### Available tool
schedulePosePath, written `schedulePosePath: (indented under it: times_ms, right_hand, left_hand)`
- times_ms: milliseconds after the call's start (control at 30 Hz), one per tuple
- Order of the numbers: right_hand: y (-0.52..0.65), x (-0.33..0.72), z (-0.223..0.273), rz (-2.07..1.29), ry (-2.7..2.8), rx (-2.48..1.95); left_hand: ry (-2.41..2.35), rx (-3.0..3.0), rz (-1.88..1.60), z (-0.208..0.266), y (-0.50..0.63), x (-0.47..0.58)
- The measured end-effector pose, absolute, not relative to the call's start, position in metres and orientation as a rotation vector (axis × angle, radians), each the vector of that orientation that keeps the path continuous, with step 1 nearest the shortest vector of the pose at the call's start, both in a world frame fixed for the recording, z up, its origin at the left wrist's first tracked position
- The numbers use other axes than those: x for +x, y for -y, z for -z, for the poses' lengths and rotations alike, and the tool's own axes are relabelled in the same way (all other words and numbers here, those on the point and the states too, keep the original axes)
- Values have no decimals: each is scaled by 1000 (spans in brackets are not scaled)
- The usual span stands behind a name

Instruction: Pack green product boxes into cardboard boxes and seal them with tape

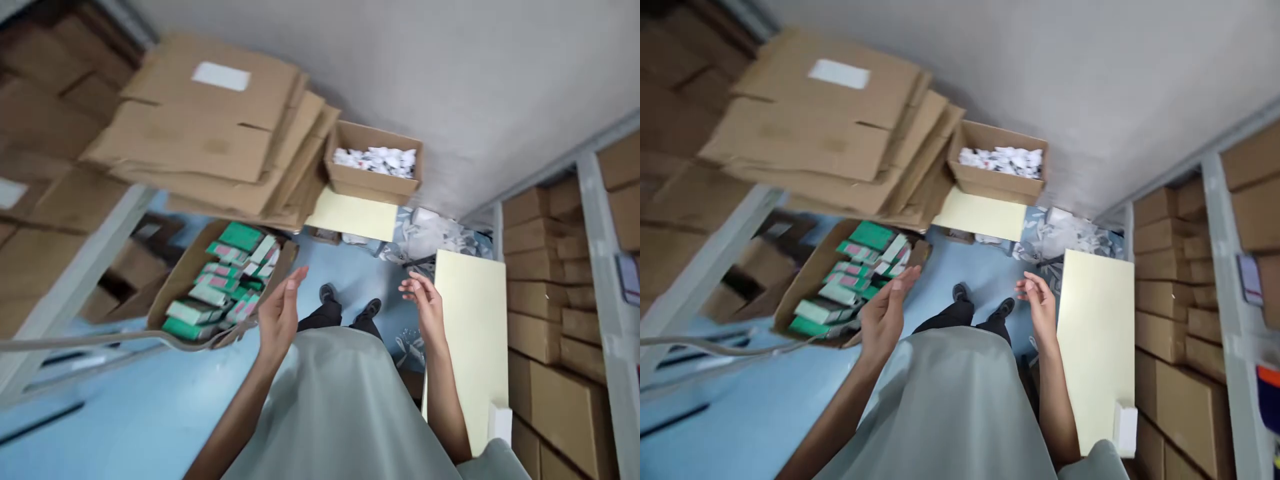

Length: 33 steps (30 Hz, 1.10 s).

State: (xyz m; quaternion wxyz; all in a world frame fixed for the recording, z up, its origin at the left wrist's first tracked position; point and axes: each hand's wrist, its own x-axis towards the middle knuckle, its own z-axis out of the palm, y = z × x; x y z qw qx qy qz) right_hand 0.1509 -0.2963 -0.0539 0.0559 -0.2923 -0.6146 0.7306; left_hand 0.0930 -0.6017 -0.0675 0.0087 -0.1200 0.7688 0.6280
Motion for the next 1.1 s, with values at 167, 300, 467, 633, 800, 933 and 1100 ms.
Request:
schedulePosePath:
  times_ms: [167,300,467,633,800,933,1100]
  right_hand:
    - [419,87,45,-2362,2219,-559]
    - [545,41,59,-2459,2500,-335]
    - [707,-3,91,-2542,2817,56]
    - [819,-31,111,-2513,3043,481]
    - [887,-73,146,-2271,3210,892]
    - [942,-122,215,-1949,3300,1257]
    - [1020,-171,323,-1518,3318,1615]
  left_hand:
    - [-2504,-857,-2048,73,710,116]
    - [-2514,-1247,-2034,82,816,137]
    - [-2449,-1653,-2072,99,938,162]
    - [-2284,-1997,-2087,136,1015,171]
    - [-2198,-2092,-2015,179,1054,148]
    - [-2038,-2166,-2038,220,1075,114]
    - [-1348,-2392,-2343,292,1090,71]
